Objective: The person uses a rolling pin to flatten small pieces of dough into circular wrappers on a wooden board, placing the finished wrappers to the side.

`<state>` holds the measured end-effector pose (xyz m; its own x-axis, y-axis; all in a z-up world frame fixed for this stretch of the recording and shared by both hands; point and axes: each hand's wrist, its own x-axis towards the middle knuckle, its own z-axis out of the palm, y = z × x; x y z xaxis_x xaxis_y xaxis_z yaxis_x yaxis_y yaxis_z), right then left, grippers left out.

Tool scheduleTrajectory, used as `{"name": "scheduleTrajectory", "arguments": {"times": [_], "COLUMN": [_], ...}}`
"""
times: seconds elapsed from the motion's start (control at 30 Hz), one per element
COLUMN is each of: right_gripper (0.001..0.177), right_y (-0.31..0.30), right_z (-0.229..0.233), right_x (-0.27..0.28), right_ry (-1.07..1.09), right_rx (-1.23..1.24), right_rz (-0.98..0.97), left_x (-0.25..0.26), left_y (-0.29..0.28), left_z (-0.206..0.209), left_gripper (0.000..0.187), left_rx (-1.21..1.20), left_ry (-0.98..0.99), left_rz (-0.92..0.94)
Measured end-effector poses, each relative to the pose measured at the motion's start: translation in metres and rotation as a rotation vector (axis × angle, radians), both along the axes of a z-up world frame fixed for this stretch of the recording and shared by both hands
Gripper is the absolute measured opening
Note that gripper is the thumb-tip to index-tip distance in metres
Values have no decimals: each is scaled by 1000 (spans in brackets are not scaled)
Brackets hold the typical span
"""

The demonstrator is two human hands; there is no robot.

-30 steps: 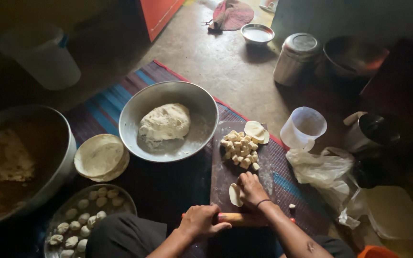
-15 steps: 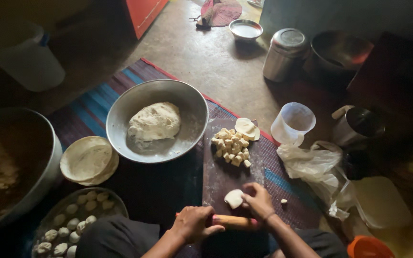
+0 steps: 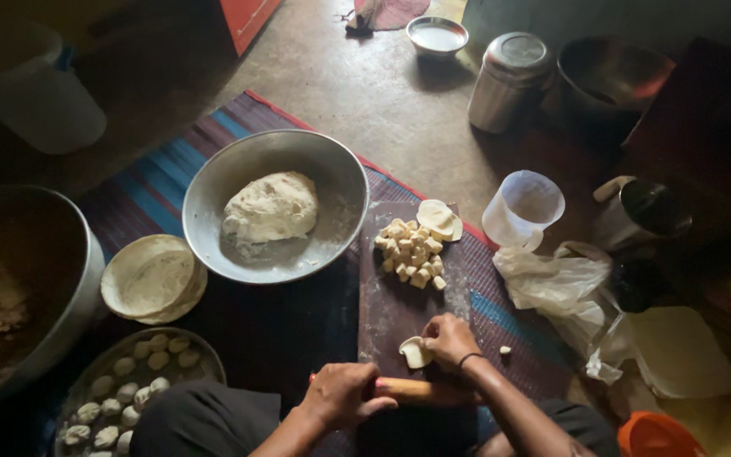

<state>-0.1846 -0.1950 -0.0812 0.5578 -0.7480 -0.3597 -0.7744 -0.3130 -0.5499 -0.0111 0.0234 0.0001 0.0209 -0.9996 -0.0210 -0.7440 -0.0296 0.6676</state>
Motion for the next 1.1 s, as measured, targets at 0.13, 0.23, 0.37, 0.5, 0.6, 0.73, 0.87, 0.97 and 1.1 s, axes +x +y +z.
{"name": "scheduleTrajectory", "arguments": {"times": [0.13, 0.23, 0.37, 0.5, 0.6, 0.73, 0.87, 0.97, 1.1], "right_gripper": [24, 19, 18, 22, 27, 35, 53, 64, 65], "right_y": [-17, -8, 36, 50, 38, 21, 9, -25, -10], "right_z": [24, 46, 66, 71, 64, 50, 34, 30, 37], "right_x": [-1, 4, -2, -19, -26, -28, -23, -5, -10], "right_ry": [-131, -144, 83, -359, -240, 99, 45, 81, 24], "right_rx": [-45, -184, -451, -587, -344, -290, -678, -520, -586], "right_rz": [-88, -93, 433, 413, 111, -100, -47, -115, -99], "left_x": [2, 1, -1, 5, 14, 17, 27, 45, 40], "left_y": [-4, -8, -1, -4, -16, -38, -69, -116, -110], "left_z": [-1, -2, -4, -4, -4, -11, -19, -15, -10], "left_gripper": [44, 43, 43, 42, 42, 62, 89, 92, 85], "left_rx": [-37, -34, -32, -83, -206, 64, 321, 379, 199], "left_ry": [16, 17, -20, -39, -60, -126, -169, -153, -241], "left_rz": [-5, -14, -54, -40, 66, 224, 362, 379, 398]}}
